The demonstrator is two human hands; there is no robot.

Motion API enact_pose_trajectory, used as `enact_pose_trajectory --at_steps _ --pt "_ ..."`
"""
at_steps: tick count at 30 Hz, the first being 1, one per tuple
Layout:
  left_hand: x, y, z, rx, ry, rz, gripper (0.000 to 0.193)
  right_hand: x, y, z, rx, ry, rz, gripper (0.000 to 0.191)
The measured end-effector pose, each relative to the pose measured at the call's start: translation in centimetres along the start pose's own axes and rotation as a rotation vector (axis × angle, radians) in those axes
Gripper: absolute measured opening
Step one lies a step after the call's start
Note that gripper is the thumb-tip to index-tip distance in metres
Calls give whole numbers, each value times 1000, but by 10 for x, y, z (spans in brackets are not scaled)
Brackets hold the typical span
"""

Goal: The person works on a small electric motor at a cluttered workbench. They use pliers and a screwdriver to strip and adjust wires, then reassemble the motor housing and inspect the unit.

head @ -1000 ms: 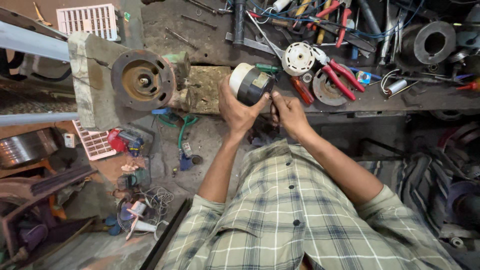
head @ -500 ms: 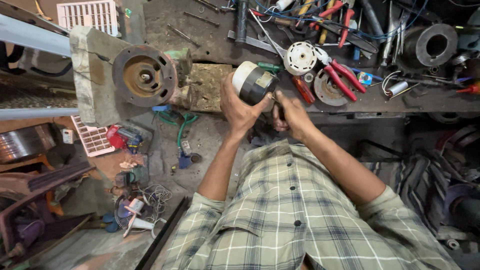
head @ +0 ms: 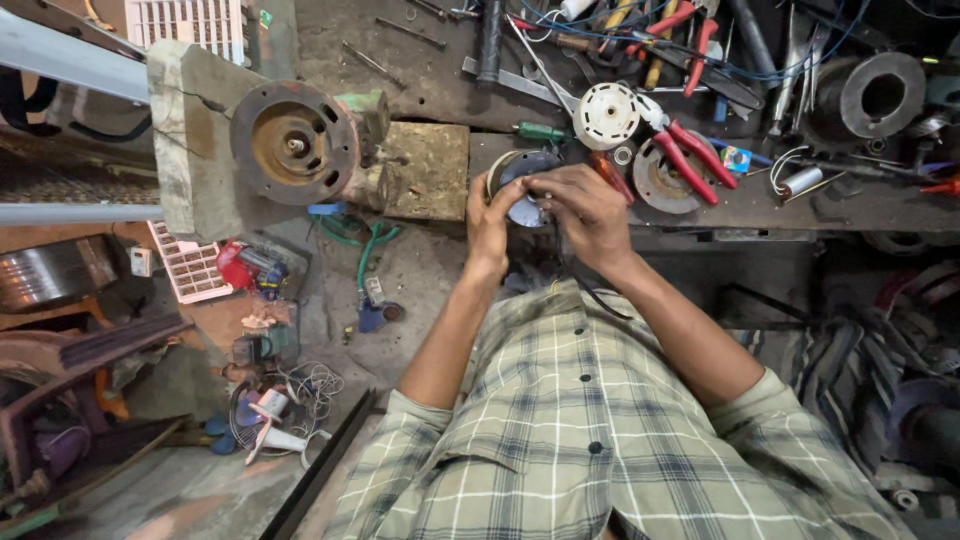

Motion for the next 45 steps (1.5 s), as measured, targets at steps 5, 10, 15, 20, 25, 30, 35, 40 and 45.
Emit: enact_pose_trajectory --at_steps 5,10,15,20,25,30,35,40,45 --pt "0 -11 -5 179 36 -23 47 -9 9 -3 -78 128 -15 22" --pt "-2 -7 -5 177 31 -50 48 -9 12 0 -176 63 69 38" --pt "2 -6 -6 188 37 28 48 -3 6 -4 -30 -42 52 26" --pt "-2 -6 -12 214 -16 -49 46 -3 11 2 -92 77 -91 30" --pt "0 -4 -13 195 45 -1 48 -2 6 6 -10 -22 0 29" --pt "3 -3 -11 133 15 5 47 2 -5 2 40 -39 -31 24" --pt "2 -1 -9 47 -33 6 45 5 -7 0 43 -20 -66 26" --pt "0 -2 -11 98 -15 -24 49 3 -2 1 34 9 -35 23" --pt "0 0 -13 83 -16 -35 51 -2 1 -2 40 19 -10 22"
Point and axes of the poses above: each hand's wrist, its own z-axis towards the middle knuckle, its own x-axis out of the back of the hand, y = z × x, the point moved 3 cm from there along z, towards the middle knuckle, and after that the axes turned 2 degrees about -x, right-handed, at the moved point
